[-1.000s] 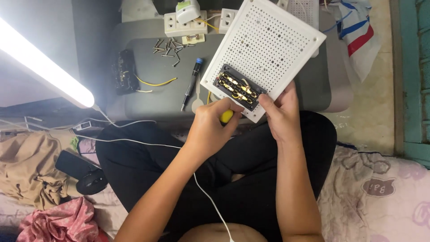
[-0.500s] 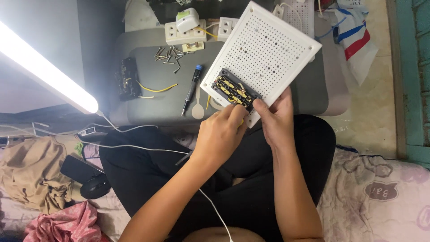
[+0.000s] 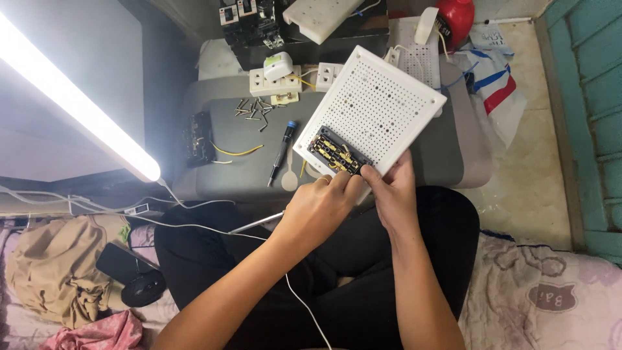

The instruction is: The person is assembling an electrical panel by mounting a circuit board onto a perforated plastic sheet using a screwdriver and screws.

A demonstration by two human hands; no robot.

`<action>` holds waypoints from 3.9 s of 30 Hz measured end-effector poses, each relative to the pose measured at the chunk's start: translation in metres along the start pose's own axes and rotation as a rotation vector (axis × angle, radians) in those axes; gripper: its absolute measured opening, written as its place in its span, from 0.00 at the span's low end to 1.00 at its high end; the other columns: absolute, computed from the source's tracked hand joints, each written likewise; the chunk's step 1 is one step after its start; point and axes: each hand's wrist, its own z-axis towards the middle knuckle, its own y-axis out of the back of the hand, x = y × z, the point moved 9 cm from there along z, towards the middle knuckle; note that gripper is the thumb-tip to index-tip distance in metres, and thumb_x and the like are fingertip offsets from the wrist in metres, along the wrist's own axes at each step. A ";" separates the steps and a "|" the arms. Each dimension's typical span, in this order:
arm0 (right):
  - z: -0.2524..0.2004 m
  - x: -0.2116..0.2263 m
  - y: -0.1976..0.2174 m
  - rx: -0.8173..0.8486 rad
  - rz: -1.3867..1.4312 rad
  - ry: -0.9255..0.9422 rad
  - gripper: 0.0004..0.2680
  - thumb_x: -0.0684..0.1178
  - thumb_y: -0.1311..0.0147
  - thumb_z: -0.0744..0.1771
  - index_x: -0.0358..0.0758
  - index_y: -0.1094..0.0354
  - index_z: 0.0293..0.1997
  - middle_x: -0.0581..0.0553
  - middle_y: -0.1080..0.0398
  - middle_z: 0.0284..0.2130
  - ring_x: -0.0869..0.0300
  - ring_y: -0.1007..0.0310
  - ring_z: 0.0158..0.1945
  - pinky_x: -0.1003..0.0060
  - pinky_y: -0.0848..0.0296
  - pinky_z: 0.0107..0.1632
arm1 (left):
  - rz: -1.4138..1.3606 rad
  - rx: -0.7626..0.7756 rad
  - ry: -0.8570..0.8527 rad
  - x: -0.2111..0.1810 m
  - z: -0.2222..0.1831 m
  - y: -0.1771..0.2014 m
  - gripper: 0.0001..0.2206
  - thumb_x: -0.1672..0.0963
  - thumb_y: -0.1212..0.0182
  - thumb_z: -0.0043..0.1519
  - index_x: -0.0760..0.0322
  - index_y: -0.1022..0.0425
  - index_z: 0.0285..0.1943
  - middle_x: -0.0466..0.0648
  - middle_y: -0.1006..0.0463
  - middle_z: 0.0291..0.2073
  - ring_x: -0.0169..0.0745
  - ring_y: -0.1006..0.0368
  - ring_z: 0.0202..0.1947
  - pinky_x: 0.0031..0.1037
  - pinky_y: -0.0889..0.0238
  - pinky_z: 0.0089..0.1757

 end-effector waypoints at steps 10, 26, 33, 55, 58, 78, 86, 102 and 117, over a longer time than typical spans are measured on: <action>0.001 0.005 -0.004 0.002 0.026 0.012 0.25 0.38 0.44 0.64 0.30 0.56 0.66 0.32 0.35 0.54 0.56 0.33 0.53 0.60 0.27 0.51 | -0.220 0.103 0.062 0.016 -0.002 -0.026 0.08 0.61 0.39 0.54 0.65 0.31 0.40 0.54 0.22 0.33 0.51 0.21 0.27 0.31 0.28 0.24; 0.000 -0.008 0.001 -0.028 0.076 0.007 0.24 0.38 0.46 0.64 0.31 0.55 0.66 0.33 0.35 0.55 0.55 0.34 0.56 0.60 0.28 0.53 | -0.119 -0.108 0.159 0.015 -0.013 -0.018 0.05 0.57 0.39 0.57 0.58 0.31 0.37 0.44 0.27 0.28 0.42 0.23 0.25 0.25 0.29 0.23; 0.001 0.002 -0.005 0.026 0.054 0.099 0.26 0.38 0.48 0.66 0.31 0.61 0.69 0.30 0.42 0.62 0.48 0.40 0.64 0.54 0.34 0.60 | -0.353 -0.078 0.245 0.032 -0.014 -0.025 0.06 0.56 0.40 0.58 0.57 0.32 0.40 0.46 0.28 0.29 0.53 0.24 0.25 0.36 0.28 0.26; -0.002 0.006 -0.011 0.059 0.159 0.064 0.24 0.42 0.46 0.66 0.37 0.57 0.68 0.36 0.46 0.66 0.49 0.45 0.69 0.53 0.41 0.69 | -0.871 -1.498 0.250 0.072 -0.057 0.152 0.14 0.51 0.50 0.67 0.62 0.43 0.32 0.45 0.45 0.14 0.36 0.45 0.11 0.24 0.44 0.17; -0.003 0.001 -0.007 0.036 0.143 0.049 0.24 0.41 0.47 0.66 0.38 0.57 0.68 0.37 0.46 0.66 0.49 0.45 0.69 0.54 0.41 0.69 | -0.831 -1.597 0.304 0.076 -0.063 0.147 0.15 0.50 0.47 0.66 0.61 0.42 0.33 0.45 0.45 0.14 0.37 0.48 0.10 0.25 0.48 0.16; -0.002 0.002 -0.010 0.047 0.144 0.062 0.24 0.41 0.46 0.66 0.38 0.57 0.68 0.36 0.46 0.65 0.49 0.44 0.68 0.53 0.39 0.69 | -0.919 -1.451 0.298 0.079 -0.039 0.124 0.12 0.52 0.53 0.68 0.62 0.42 0.35 0.47 0.43 0.17 0.38 0.44 0.13 0.23 0.46 0.19; -0.002 0.000 -0.009 0.039 0.119 0.068 0.24 0.41 0.47 0.66 0.38 0.58 0.69 0.35 0.47 0.66 0.49 0.46 0.69 0.53 0.42 0.70 | -0.955 -1.338 0.229 0.079 -0.034 0.124 0.11 0.53 0.56 0.69 0.63 0.43 0.36 0.49 0.41 0.19 0.41 0.41 0.14 0.24 0.43 0.20; -0.002 0.007 -0.006 0.041 -0.166 0.067 0.25 0.48 0.47 0.66 0.36 0.59 0.67 0.37 0.45 0.64 0.51 0.42 0.67 0.58 0.41 0.66 | -0.386 -0.101 0.310 0.089 -0.041 0.138 0.06 0.57 0.43 0.65 0.67 0.28 0.43 0.48 0.23 0.33 0.38 0.28 0.29 0.26 0.39 0.32; -0.001 0.006 -0.012 0.108 -0.048 -0.010 0.27 0.34 0.50 0.64 0.39 0.64 0.69 0.35 0.50 0.67 0.50 0.47 0.69 0.53 0.43 0.69 | -0.544 -0.121 0.135 0.070 -0.051 0.135 0.13 0.55 0.37 0.58 0.71 0.29 0.46 0.54 0.23 0.41 0.43 0.24 0.43 0.27 0.33 0.49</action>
